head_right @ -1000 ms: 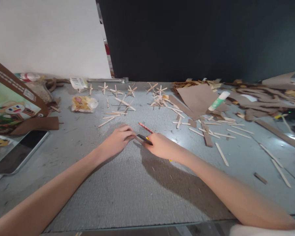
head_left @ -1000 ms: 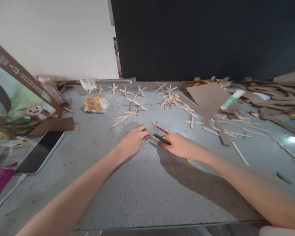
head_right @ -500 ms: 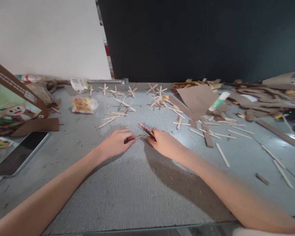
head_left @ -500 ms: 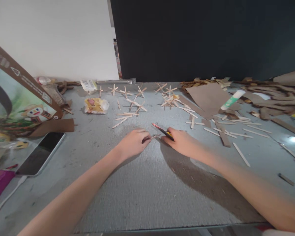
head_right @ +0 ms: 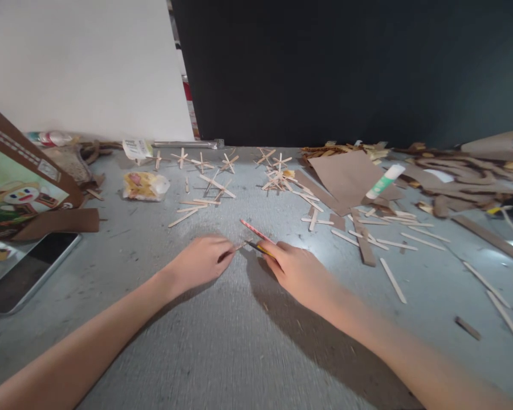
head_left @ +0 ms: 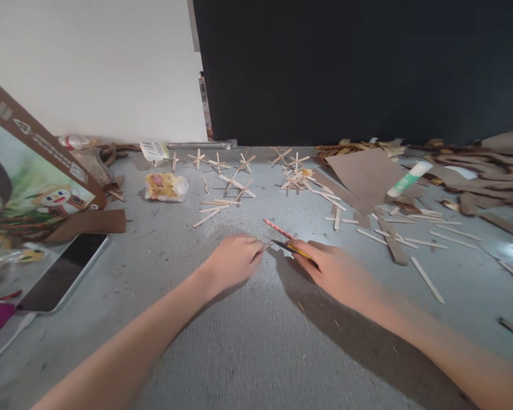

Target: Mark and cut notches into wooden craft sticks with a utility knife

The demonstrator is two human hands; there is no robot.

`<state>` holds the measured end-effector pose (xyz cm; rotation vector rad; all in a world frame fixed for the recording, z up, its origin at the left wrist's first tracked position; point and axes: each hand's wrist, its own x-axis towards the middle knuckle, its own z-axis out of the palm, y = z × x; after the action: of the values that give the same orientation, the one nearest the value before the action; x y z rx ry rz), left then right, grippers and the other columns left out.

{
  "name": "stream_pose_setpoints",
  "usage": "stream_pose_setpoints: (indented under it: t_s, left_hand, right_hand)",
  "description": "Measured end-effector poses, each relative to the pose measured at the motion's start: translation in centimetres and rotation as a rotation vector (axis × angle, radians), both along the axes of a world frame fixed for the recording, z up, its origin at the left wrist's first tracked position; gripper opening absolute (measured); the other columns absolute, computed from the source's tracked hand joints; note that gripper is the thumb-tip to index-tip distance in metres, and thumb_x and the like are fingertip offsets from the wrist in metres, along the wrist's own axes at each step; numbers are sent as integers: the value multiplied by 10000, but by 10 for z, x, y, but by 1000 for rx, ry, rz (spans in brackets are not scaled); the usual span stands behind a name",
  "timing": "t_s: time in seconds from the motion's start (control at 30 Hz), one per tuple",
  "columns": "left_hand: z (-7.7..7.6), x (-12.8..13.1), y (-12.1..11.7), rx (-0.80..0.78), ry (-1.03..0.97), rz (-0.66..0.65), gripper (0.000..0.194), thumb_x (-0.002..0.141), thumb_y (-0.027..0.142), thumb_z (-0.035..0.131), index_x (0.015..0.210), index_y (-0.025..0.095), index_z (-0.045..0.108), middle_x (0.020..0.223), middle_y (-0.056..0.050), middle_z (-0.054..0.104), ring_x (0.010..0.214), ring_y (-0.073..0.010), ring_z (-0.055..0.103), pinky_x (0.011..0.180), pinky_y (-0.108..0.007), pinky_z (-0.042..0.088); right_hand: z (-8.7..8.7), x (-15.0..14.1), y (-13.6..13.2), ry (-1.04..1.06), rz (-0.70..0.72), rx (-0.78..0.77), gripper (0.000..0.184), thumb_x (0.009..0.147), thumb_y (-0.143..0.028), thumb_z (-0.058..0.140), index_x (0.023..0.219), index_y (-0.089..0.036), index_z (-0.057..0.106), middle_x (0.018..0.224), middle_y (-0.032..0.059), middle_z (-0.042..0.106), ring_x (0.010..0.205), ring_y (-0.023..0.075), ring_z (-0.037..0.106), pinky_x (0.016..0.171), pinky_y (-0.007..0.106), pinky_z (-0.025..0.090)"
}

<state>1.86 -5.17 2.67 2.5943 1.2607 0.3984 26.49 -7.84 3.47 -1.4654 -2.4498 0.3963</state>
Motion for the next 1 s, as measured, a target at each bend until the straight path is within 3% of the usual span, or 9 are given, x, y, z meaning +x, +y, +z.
stream_pose_setpoints:
  t_s: [0.17,0.33,0.57,1.0]
  left_hand:
    - [4,-1,0,-25,60,-62,284,1028,165,455,901,173,708,881,-70,735,842,-214,693,814,-331,501]
    - [5,-5,1,-77,2,-97,311,1060,235,436,976,176,730,954,-85,763,883,-219,699,820,-339,498]
    - [4,-5,2,-76,-19,-92,356,1059,227,419,865,185,715,865,-67,742,820,-204,676,785,-328,483]
    - [5,-2,1,-77,25,-64,343,1057,195,415,886,179,713,864,-56,727,805,-195,665,771,-321,482]
  right_hand:
    - [-9,3,-8,64,18,62,380,1053,-281,456,1370,-251,665,1159,101,789,875,269,775,716,357,547]
    - [-14,-2,-14,42,24,55,420,1058,-280,453,1425,-217,650,1038,134,801,866,281,777,737,388,588]
    - [-12,-5,-15,36,18,59,436,1061,-266,425,1433,-225,648,927,116,795,797,249,767,708,345,578]
    - [-13,-8,-16,11,3,51,442,1047,-234,427,1431,-203,644,897,112,779,753,236,750,665,327,539]
